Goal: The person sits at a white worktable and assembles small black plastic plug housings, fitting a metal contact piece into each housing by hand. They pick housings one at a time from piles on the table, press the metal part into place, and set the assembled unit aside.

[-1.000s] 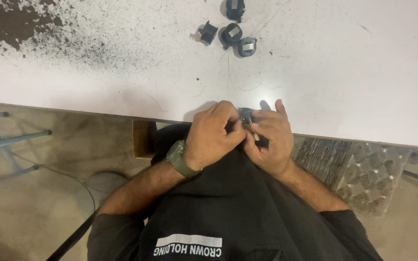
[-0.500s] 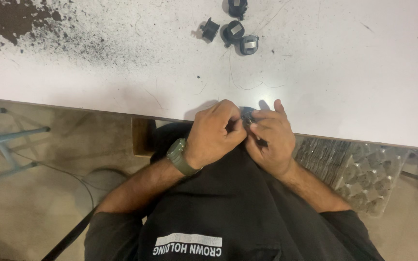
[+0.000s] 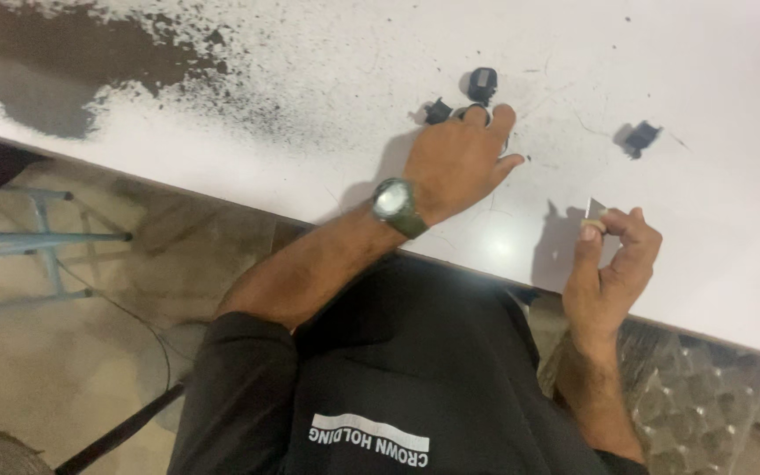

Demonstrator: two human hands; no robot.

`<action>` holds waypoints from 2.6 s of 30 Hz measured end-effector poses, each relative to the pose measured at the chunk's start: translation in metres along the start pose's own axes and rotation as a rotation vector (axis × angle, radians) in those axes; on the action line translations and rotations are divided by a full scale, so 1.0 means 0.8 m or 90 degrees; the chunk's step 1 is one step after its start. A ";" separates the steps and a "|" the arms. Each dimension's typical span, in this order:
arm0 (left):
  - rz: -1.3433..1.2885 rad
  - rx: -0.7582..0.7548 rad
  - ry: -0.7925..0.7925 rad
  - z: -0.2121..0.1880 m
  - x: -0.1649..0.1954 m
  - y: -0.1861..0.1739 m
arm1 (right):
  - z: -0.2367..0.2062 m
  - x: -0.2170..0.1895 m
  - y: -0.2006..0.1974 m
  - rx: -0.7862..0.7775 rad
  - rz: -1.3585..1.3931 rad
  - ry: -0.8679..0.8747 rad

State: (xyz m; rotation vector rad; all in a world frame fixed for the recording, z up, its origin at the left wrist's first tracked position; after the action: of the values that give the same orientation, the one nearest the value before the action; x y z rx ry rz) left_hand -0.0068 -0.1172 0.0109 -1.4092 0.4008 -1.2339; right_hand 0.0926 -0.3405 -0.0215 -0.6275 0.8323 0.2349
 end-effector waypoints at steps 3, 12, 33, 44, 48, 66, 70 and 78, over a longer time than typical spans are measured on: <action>0.006 0.013 0.024 0.000 0.005 0.005 | 0.003 -0.003 0.003 -0.032 0.043 0.034; -0.196 0.018 0.211 -0.100 0.008 -0.035 | 0.019 -0.033 0.018 -0.147 -0.062 -0.031; -0.054 0.055 0.284 -0.115 0.043 -0.049 | 0.014 -0.077 0.076 -0.254 -0.216 -0.129; -0.048 0.146 0.175 -0.140 0.027 -0.015 | 0.001 -0.074 0.072 -0.202 -0.224 -0.096; -0.086 0.169 0.150 -0.142 0.027 -0.012 | -0.010 -0.073 0.058 -0.167 -0.176 -0.124; -0.101 0.179 0.123 -0.145 0.019 -0.004 | -0.032 -0.081 0.071 -0.147 -0.057 -0.174; -0.095 0.176 0.124 -0.147 0.015 -0.002 | -0.032 -0.077 0.078 -0.159 -0.065 -0.166; -0.077 0.194 0.142 -0.149 0.017 -0.002 | -0.032 -0.078 0.078 -0.150 -0.086 -0.164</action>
State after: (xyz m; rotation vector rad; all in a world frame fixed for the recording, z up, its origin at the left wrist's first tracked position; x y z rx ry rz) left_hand -0.1017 -0.1889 -0.0077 -1.0529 0.2677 -1.4901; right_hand 0.0092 -0.3036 -0.0140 -0.8512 0.5156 0.2866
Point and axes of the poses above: each hand's wrist, its own z-axis towards the middle knuckle, its own y-axis out of the palm, x = y × z, the point moved 7 cm from there along z, towards the middle knuckle, and after that the axes turned 2 degrees about z, right-handed, at the moved point
